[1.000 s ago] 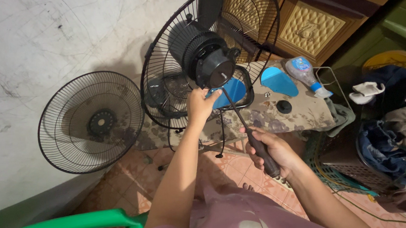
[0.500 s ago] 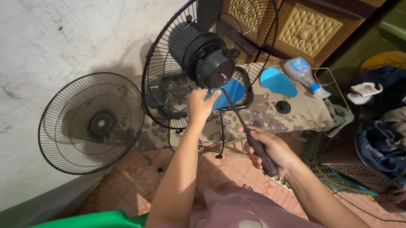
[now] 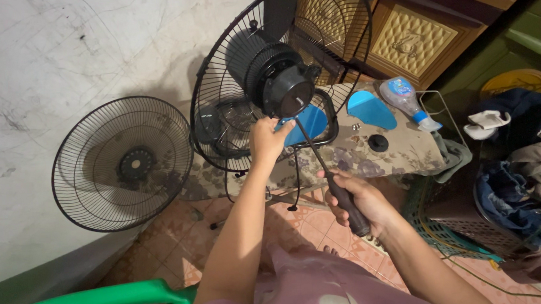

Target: The person uses a screwdriver to disassemble an electric fan, removing components like the blades and motor housing by hand.

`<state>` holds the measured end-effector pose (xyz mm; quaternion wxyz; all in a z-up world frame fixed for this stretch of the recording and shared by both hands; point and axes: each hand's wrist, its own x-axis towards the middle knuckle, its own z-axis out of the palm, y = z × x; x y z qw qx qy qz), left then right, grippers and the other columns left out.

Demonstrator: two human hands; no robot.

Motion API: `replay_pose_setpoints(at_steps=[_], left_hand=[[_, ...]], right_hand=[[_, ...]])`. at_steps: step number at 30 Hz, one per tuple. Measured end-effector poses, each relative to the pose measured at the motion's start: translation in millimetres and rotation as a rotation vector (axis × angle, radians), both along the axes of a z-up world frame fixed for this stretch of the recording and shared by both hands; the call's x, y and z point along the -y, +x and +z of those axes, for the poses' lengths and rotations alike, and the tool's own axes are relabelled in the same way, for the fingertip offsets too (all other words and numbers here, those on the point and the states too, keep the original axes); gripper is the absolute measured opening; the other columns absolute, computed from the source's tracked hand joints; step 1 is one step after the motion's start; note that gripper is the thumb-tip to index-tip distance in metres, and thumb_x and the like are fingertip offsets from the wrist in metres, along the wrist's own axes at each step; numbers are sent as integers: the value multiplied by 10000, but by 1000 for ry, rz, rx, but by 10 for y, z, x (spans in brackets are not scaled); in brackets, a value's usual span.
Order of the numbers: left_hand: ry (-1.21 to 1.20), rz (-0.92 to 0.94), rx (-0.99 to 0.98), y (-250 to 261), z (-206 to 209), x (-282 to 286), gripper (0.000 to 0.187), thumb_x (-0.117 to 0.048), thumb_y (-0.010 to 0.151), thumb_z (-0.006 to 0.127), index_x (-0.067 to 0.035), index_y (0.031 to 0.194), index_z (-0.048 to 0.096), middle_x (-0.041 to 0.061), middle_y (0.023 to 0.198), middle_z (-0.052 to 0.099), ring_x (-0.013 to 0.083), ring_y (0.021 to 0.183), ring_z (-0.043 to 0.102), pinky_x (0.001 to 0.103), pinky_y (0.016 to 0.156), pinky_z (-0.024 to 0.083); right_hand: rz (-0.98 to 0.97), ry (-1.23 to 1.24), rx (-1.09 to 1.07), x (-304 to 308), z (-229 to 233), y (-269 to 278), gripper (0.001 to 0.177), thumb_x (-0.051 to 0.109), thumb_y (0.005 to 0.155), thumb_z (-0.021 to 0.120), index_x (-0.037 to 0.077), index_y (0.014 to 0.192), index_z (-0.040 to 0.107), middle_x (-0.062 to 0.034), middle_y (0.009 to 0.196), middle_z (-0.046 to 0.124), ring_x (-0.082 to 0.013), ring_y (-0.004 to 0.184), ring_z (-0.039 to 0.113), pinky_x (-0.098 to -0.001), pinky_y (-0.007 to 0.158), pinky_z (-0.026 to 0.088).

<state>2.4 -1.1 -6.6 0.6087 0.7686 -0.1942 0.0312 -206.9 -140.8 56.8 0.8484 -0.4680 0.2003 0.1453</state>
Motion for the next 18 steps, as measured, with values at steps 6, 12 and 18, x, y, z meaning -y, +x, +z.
replay_pose_setpoints(at_steps=[6,12,18], left_hand=[[42,13,-44,-30,70,-12,256,-224,837,800,-51,1026,786,125,938,801,224,814,787,327,737,556],[42,13,3,-19,67,-11,258,-242,837,794,-48,1008,782,140,895,787,244,774,775,343,701,546],[113,39,36,27,-19,-14,288,-309,825,799,-55,959,782,155,837,765,298,734,750,379,660,537]], right_hand=[[-11,1,1,13,-18,-14,390,263,1044,423,68,1363,532,-46,709,553,-112,423,461,-258,360,420],[0,51,3,65,-62,-1,383,262,1032,430,79,1351,536,-47,715,556,-117,422,465,-269,353,421],[-1,-6,-45,52,9,8,385,277,1021,443,91,1346,537,-43,711,553,-118,417,462,-266,357,418]])
